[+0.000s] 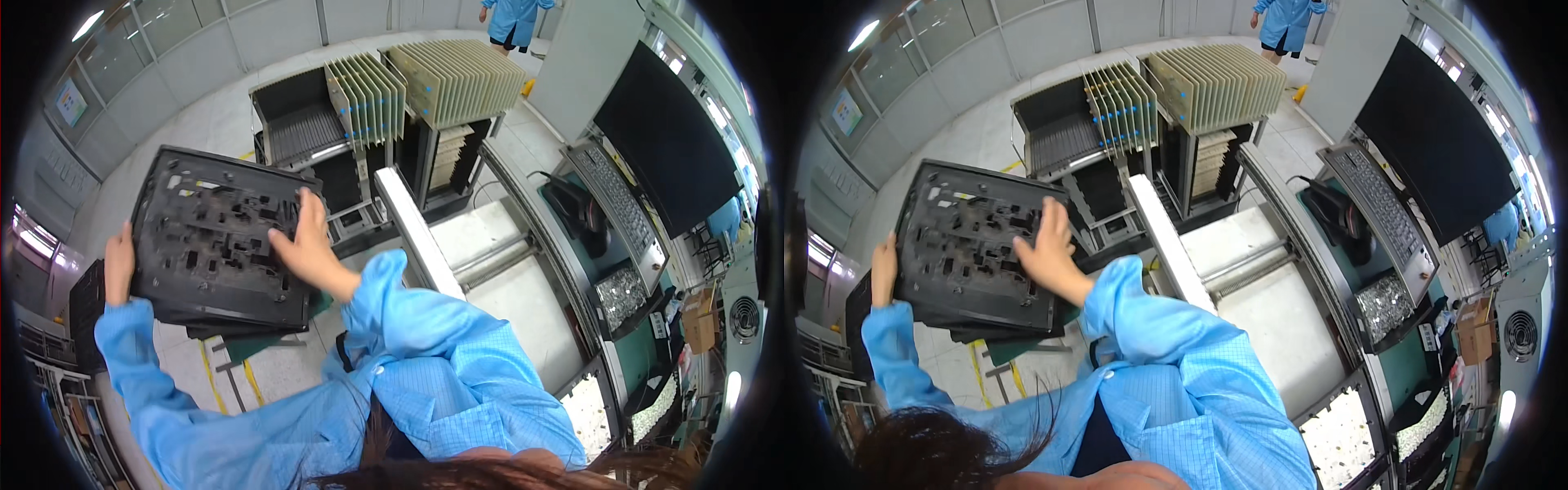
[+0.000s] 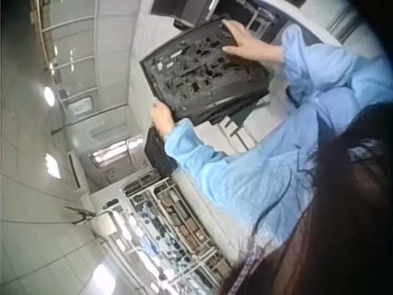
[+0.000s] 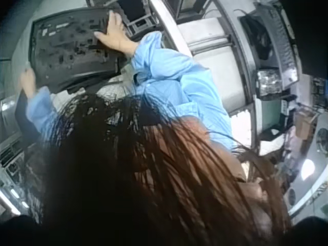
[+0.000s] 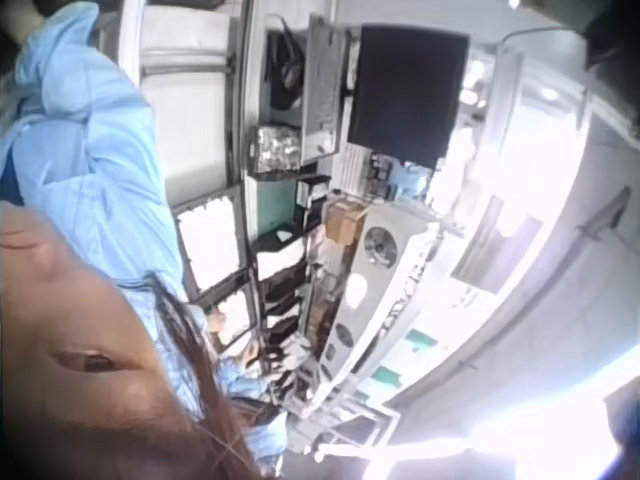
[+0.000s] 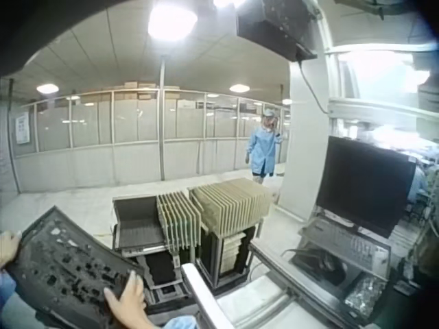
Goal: Manually placing small electronic components onto a circuit board panel at a manufacturing station.
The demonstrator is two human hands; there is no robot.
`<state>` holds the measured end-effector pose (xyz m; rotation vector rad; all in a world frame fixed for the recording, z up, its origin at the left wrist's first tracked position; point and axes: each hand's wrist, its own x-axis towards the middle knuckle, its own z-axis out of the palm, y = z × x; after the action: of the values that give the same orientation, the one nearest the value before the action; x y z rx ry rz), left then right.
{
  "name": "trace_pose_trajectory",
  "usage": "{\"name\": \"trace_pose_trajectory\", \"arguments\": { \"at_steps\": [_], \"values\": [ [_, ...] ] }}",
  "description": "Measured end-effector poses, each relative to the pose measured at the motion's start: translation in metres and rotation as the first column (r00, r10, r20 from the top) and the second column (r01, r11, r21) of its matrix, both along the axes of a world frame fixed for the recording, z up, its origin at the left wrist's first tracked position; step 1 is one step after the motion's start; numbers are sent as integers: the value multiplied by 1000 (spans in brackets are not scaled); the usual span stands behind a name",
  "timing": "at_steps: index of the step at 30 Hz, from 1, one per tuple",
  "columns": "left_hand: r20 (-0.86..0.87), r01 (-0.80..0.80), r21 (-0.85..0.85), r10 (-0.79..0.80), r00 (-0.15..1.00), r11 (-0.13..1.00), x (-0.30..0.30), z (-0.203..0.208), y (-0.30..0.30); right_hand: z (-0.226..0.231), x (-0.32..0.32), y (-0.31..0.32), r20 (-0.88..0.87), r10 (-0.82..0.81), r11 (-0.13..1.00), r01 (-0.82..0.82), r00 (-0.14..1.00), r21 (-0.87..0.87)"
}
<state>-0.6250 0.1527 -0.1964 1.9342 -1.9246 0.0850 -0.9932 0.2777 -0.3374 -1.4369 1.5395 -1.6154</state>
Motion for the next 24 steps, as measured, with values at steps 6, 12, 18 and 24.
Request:
{"name": "trace_pose_trajectory", "arguments": {
  "at_steps": [6,12,18,24],
  "values": [
    [100,145,29,-147,984,989,-49,36,-37,-37,-41,20,304,-8,906,-122,952,405],
    [301,248,-68,-218,929,966,-87,61,-42,-91,-20,40,996,69,653,-752,-54,-86],
    [-167,356,129,-333,928,926,-181,69,-26,-51,-100,66,791,-114,990,-2,601,144],
    [-530,801,111,-647,548,589,-423,-18,8,-58,-222,203,628,-495,841,513,600,172]
  ]
}}
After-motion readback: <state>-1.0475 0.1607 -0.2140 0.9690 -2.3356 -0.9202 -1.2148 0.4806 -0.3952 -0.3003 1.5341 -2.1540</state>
